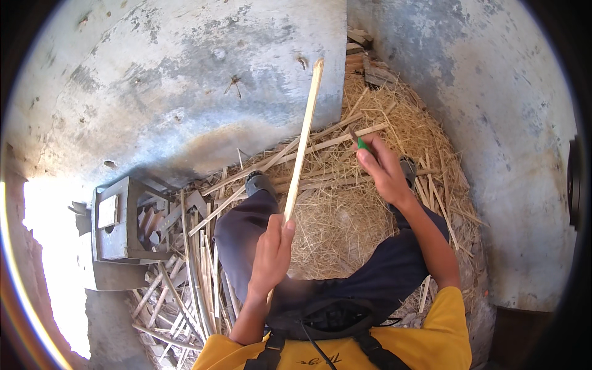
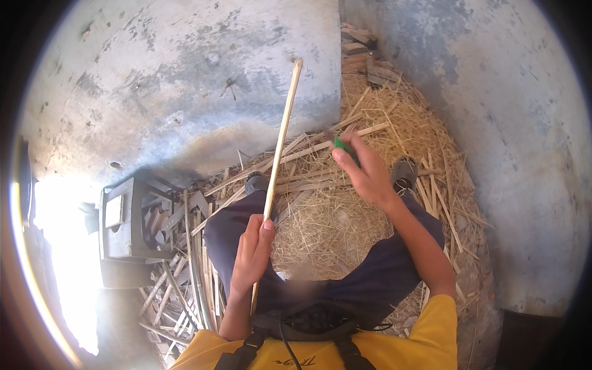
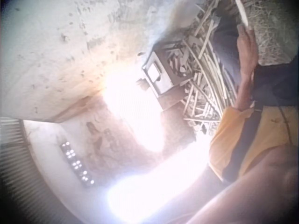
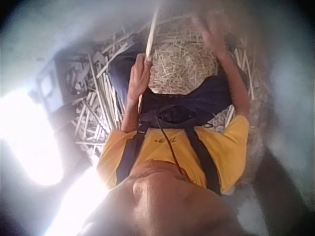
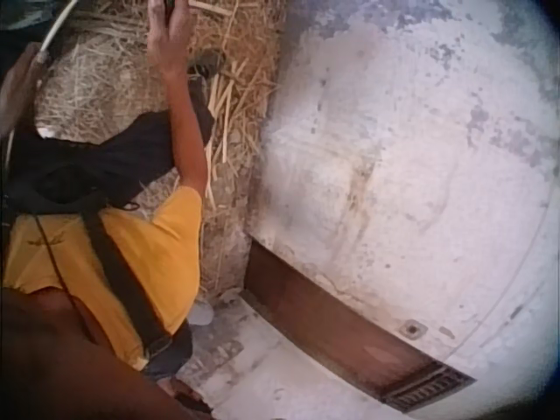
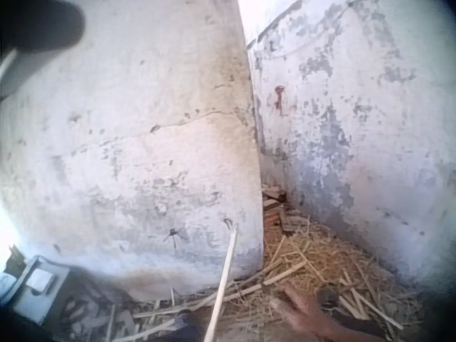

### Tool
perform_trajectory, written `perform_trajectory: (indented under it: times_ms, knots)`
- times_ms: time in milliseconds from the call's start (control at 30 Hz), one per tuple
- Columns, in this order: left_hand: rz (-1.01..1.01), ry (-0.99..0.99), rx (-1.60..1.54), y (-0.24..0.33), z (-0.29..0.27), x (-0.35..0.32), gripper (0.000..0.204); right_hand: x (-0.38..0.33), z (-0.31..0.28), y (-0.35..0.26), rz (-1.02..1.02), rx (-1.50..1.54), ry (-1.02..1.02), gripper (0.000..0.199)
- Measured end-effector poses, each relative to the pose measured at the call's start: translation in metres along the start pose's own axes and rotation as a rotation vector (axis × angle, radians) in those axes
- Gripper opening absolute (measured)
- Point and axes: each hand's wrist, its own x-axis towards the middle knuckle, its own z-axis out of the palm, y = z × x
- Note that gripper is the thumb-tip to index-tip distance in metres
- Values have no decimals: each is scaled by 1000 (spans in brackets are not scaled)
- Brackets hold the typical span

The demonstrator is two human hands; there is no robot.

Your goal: The person whittles a thin wooden strip using a utility knife while seated, stripping small shavings from the edges and tip of the wood.

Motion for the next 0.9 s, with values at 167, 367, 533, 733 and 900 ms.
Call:
perform_trajectory:
  times_ms: [167,367,533,733,900]
  knots:
    - [62,95,111,18,6,-5,24,-20,19,-16,-271,-284,-222,33]
    - [110,109,148,11,8,-10,32,-27,35,-24,-431,-346,-310,31]
    - [99,117,202,18,5,-11,29,-29,40,-18,-517,-336,-272,31]
    - [109,112,188,19,3,-11,30,-32,48,-23,-485,-327,-204,31]
    - [156,98,201,11,2,-11,31,-37,53,-31,-416,-330,-186,30]
